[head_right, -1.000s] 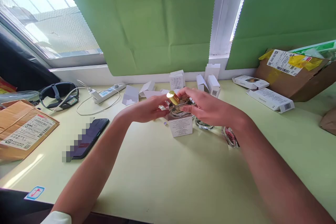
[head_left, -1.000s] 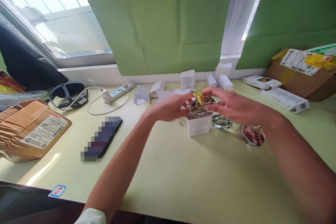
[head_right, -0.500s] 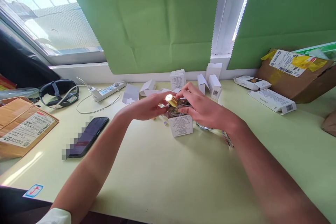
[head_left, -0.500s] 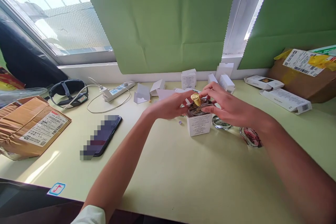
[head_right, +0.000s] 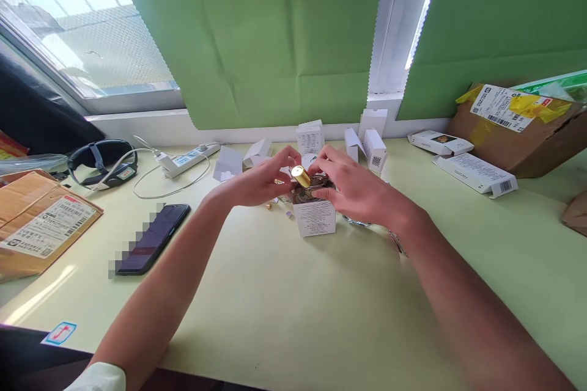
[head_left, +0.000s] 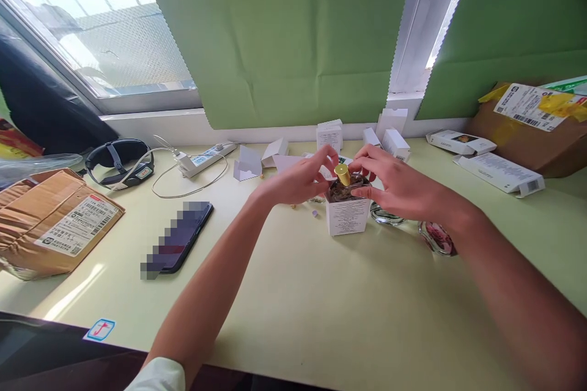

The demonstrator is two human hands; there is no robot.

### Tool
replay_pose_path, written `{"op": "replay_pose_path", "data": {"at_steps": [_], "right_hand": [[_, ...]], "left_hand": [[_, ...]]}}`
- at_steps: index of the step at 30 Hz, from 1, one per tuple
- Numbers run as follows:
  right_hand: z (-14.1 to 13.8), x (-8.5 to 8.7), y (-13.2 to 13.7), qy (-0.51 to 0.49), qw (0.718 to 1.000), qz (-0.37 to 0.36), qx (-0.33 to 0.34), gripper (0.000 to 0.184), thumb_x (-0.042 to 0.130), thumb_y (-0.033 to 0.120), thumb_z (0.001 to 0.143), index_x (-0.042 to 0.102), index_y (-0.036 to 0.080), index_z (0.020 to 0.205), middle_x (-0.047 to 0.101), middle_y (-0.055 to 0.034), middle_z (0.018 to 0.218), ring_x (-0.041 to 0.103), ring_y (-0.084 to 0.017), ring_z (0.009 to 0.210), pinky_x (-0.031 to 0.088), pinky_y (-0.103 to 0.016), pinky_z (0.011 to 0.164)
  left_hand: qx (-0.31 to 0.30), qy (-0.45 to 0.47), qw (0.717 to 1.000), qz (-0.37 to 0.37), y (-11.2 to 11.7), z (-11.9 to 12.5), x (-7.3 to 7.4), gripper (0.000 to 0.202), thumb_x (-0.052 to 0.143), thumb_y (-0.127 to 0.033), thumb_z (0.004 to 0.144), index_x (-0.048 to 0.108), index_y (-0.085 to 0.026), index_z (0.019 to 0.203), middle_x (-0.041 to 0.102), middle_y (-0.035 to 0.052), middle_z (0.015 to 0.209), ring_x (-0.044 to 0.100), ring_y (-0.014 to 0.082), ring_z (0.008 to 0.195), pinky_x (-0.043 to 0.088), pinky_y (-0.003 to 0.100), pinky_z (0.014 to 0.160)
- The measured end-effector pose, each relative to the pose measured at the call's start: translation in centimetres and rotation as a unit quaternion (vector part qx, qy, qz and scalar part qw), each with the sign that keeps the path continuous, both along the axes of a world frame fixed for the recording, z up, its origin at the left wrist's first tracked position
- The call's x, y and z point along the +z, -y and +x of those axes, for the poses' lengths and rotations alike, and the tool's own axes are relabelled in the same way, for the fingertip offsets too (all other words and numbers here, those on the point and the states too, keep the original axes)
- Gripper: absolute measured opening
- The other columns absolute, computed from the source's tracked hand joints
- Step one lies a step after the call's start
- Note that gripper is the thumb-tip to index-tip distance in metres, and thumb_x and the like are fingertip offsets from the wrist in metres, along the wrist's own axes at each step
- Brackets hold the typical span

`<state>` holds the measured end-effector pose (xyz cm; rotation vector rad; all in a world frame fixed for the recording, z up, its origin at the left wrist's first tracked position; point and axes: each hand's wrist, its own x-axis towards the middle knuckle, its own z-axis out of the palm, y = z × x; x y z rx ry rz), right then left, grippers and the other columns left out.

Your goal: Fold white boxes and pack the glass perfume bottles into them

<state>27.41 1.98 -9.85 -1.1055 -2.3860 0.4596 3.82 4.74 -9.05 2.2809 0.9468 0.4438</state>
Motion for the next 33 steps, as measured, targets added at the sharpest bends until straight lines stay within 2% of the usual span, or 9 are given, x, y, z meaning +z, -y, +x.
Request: {"op": "replay_pose_path", "data": {"at_steps": [5,10,17,23,28,33], "right_hand": [[-0.1,0.4,0.4,0.008,1.0,0.004,-0.01,0.02,0.062,0.032,0.09,0.063,0.026,0.109,0.059,-0.0037,0.113,0.062,-0.02,0.09,0.047,-0.033,0.069],[-0.1,0.8,0.9,0.016,1.0,0.008,-0.015,0.021,0.064,0.034,0.09,0.064,0.028,0.11,0.059,-0.0025,0.113,0.061,-0.018,0.085,0.045,-0.031,0.065],[0.0,0.9,1.1,0.032,0.999,0.003,-0.015,0.023,0.064,0.035,0.09,0.065,0.027,0.112,0.06,-0.0025,0.11,0.061,-0.016,0.077,0.044,-0.03,0.062],[-0.3,1.3,1.7,0.092,0.994,0.046,-0.039,0.014,0.065,0.03,0.089,0.067,0.025,0.102,0.061,-0.0008,0.1,0.056,-0.014,0.067,0.041,-0.031,0.06],[-0.5,0.9,1.7,0.074,0.997,0.029,-0.023,0.02,0.065,0.029,0.088,0.068,0.03,0.108,0.059,0.0003,0.104,0.06,-0.016,0.077,0.044,-0.031,0.064],[-0.5,0.2,0.9,0.065,0.997,-0.012,-0.036,0.019,0.065,0.035,0.087,0.072,0.031,0.104,0.051,-0.0037,0.106,0.06,-0.021,0.09,0.05,-0.036,0.075]], "left_hand": [[0.005,0.002,1.0,0.01,-0.1,0.0,-0.2,0.019,0.049,-0.016,0.089,0.038,-0.025,0.102,0.06,0.0006,0.098,0.062,0.0104,0.071,0.041,0.02,0.05],[0.023,0.033,0.999,0.002,-0.2,0.2,-0.4,0.026,0.053,-0.02,0.086,0.039,-0.025,0.107,0.054,0.002,0.117,0.065,0.0078,0.07,0.043,0.02,0.051],[0.027,0.023,0.999,-0.035,-0.3,0.2,-0.4,0.027,0.055,-0.021,0.086,0.041,-0.026,0.109,0.057,0.0017,0.11,0.067,0.0098,0.071,0.045,0.02,0.049],[0.041,0.017,0.998,-0.039,0.1,0.5,-0.3,0.023,0.054,-0.03,0.091,0.042,-0.026,0.111,0.058,0.0016,0.11,0.067,0.0099,0.071,0.054,0.024,0.057],[0.027,0.011,0.999,-0.046,0.2,0.4,-0.2,0.029,0.054,-0.032,0.093,0.042,-0.029,0.119,0.059,0.002,0.113,0.068,0.0109,0.075,0.057,0.026,0.061],[0.015,0.015,0.999,-0.03,0.1,0.2,-0.2,0.021,0.052,-0.032,0.095,0.042,-0.026,0.113,0.058,0.0025,0.115,0.068,0.01,0.075,0.056,0.025,0.062]]}}
